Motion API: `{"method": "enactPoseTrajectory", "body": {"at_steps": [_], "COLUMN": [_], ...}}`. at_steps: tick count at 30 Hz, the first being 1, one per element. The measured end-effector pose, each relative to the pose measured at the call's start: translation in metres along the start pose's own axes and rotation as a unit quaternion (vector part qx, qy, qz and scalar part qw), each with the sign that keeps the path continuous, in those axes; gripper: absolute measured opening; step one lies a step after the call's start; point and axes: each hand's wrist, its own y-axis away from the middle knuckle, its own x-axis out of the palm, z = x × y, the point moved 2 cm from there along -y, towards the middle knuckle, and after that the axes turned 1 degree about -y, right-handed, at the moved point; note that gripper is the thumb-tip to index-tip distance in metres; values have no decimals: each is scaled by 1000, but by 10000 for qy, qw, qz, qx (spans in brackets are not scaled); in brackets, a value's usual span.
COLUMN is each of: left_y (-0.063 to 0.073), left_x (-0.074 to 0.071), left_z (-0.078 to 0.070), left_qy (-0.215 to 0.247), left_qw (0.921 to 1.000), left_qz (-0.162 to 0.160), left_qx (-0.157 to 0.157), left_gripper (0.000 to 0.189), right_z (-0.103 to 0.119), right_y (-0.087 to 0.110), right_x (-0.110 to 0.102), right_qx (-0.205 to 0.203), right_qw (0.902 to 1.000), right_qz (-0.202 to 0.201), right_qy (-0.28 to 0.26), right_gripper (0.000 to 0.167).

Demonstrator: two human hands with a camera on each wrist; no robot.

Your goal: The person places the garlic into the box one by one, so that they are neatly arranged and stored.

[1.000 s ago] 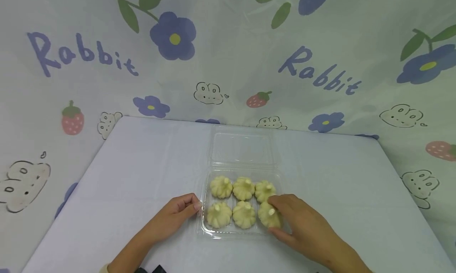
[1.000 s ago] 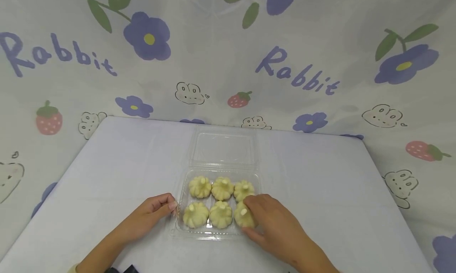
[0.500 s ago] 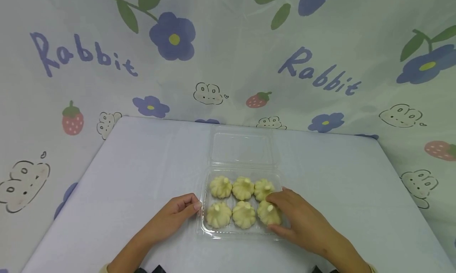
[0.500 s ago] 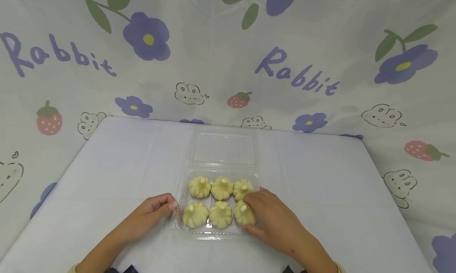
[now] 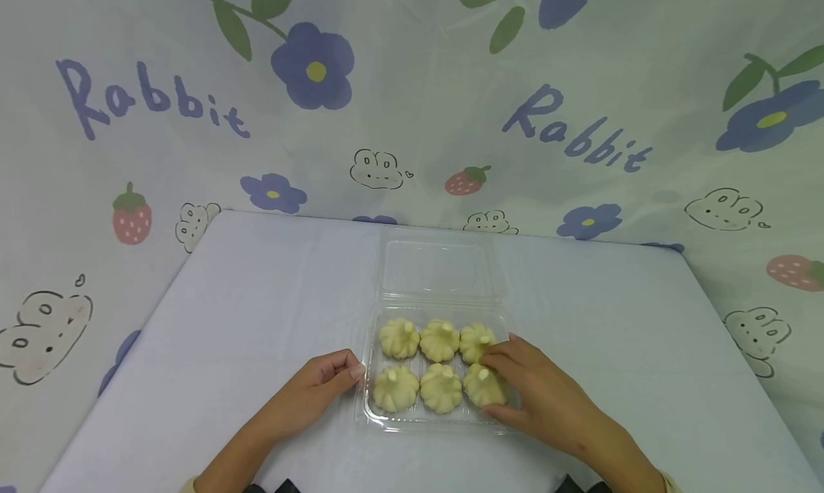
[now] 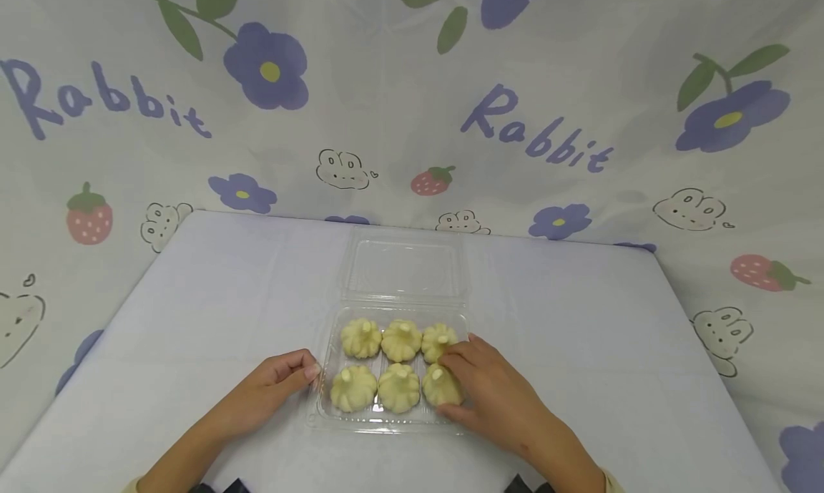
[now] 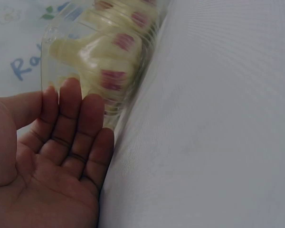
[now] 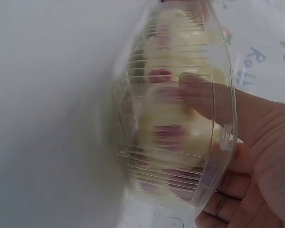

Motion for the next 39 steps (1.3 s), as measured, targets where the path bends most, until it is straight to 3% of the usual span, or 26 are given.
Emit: {"method": "enactPoseTrajectory", "body": {"at_steps": [27,32,39], "left_y": [-1,-1,0], "left_x": [2,1,1], "left_z": [5,3,0], "left_qy": [-93,-53,19], "left_qw": [9999,10000,10000], "left_qz": [-35,-8,-6], "left_qx": [-139,-48,-43], "left_gripper": [24,24,25], "right_z": [-3,-4,-5], "right_y": [-1,-1,0], "right_x": [2,0,-6], "right_qx": [-134,-233,-39], "right_qw": [9997,9992,9993], "right_qz": [16,-26,-86], "right_qy": [-226,-329,-365], "right_gripper": [51,49,50]}}
